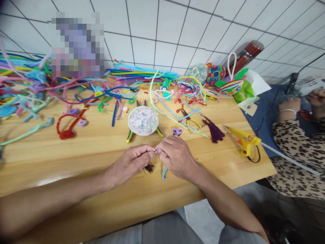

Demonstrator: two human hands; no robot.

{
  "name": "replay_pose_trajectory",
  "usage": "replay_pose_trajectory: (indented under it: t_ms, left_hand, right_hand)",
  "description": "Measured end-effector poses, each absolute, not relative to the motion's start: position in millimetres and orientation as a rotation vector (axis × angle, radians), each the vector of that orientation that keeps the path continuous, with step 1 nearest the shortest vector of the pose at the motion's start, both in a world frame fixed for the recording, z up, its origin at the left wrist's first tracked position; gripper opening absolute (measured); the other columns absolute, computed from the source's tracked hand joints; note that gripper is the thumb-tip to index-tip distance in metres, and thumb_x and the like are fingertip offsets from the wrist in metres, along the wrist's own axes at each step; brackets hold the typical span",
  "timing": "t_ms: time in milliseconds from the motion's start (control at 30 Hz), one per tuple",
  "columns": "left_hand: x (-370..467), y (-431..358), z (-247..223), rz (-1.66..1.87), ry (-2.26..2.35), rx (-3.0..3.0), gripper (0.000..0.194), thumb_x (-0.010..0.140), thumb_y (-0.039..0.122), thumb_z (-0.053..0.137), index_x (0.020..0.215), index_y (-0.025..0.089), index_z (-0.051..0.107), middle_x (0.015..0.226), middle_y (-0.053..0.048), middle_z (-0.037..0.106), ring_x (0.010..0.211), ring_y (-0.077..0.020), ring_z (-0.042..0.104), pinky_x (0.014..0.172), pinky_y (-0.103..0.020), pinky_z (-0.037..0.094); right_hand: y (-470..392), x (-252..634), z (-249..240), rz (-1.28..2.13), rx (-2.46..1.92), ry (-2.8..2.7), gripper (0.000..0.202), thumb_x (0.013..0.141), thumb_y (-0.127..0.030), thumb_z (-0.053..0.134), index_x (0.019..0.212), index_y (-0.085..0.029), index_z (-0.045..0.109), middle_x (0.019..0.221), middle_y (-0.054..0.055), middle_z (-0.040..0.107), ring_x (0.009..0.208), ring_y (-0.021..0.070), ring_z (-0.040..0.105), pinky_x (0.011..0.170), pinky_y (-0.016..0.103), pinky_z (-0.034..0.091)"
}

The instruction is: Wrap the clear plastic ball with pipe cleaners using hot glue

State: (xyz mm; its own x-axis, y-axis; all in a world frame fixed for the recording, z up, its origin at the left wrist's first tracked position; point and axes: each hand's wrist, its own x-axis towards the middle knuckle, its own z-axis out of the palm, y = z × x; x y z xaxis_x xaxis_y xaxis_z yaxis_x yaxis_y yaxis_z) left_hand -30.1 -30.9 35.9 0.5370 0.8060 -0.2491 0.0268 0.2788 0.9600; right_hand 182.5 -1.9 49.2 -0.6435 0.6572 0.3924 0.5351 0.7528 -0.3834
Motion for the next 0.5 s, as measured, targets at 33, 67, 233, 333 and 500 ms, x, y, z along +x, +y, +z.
replay_pose_trajectory:
  t_ms: [33, 67, 233, 333, 500]
  left_hand:
    - [-30.4, -31.7, 35.0, 0.628, 0.865, 1.171, 0.037, 0.100, 0.051, 0.053, 0.098, 0.016, 0.064, 0.075, 0.003, 0.055, 0.069, -0.0113, 0.054, 0.068, -0.026, 0.045]
    - [-30.8, -32.7, 33.8, 0.636, 0.853, 1.153, 0.036, 0.100, 0.051, 0.053, 0.098, 0.016, 0.064, 0.075, 0.003, 0.054, 0.067, -0.0104, 0.051, 0.067, -0.025, 0.044]
    - [-33.5, -37.1, 28.4, 0.637, 0.794, 1.063, 0.039, 0.101, 0.055, 0.058, 0.100, 0.016, 0.066, 0.069, 0.006, 0.046, 0.060, -0.0072, 0.036, 0.056, -0.021, 0.032]
    - [-35.8, -36.7, 26.2, 0.598, 0.768, 1.033, 0.046, 0.099, 0.061, 0.062, 0.107, 0.016, 0.070, 0.065, 0.008, 0.039, 0.057, -0.0066, 0.029, 0.052, -0.020, 0.027]
    - [-40.6, -29.5, 24.4, 0.496, 0.705, 0.944, 0.057, 0.093, 0.068, 0.069, 0.120, 0.018, 0.070, 0.066, 0.009, 0.033, 0.056, -0.0063, 0.029, 0.052, -0.019, 0.029]
  right_hand:
    - [-2.1, 182.7, 48.9, 0.345, -0.892, -2.425, 0.023, 0.100, -0.008, 0.049, 0.086, -0.021, 0.062, 0.075, 0.001, 0.063, 0.070, 0.0168, 0.056, 0.071, 0.033, 0.042]
    - [-2.5, 182.9, 48.7, 0.371, -0.888, -2.417, 0.024, 0.101, -0.008, 0.048, 0.086, -0.021, 0.062, 0.076, 0.001, 0.063, 0.071, 0.0165, 0.056, 0.072, 0.032, 0.042]
    - [-5.4, 185.2, 49.5, 0.462, -0.874, -2.386, 0.023, 0.104, -0.010, 0.049, 0.087, -0.021, 0.061, 0.077, 0.000, 0.062, 0.072, 0.0159, 0.055, 0.072, 0.032, 0.042]
    - [-6.3, 186.7, 52.2, 0.500, -0.852, -2.372, 0.023, 0.105, -0.011, 0.048, 0.088, -0.021, 0.060, 0.077, 0.000, 0.062, 0.071, 0.0155, 0.054, 0.072, 0.031, 0.042]
    - [-8.8, 187.0, 57.6, 0.549, -0.834, -2.359, 0.023, 0.105, -0.011, 0.047, 0.089, -0.022, 0.060, 0.077, -0.001, 0.060, 0.070, 0.0150, 0.052, 0.069, 0.031, 0.040]
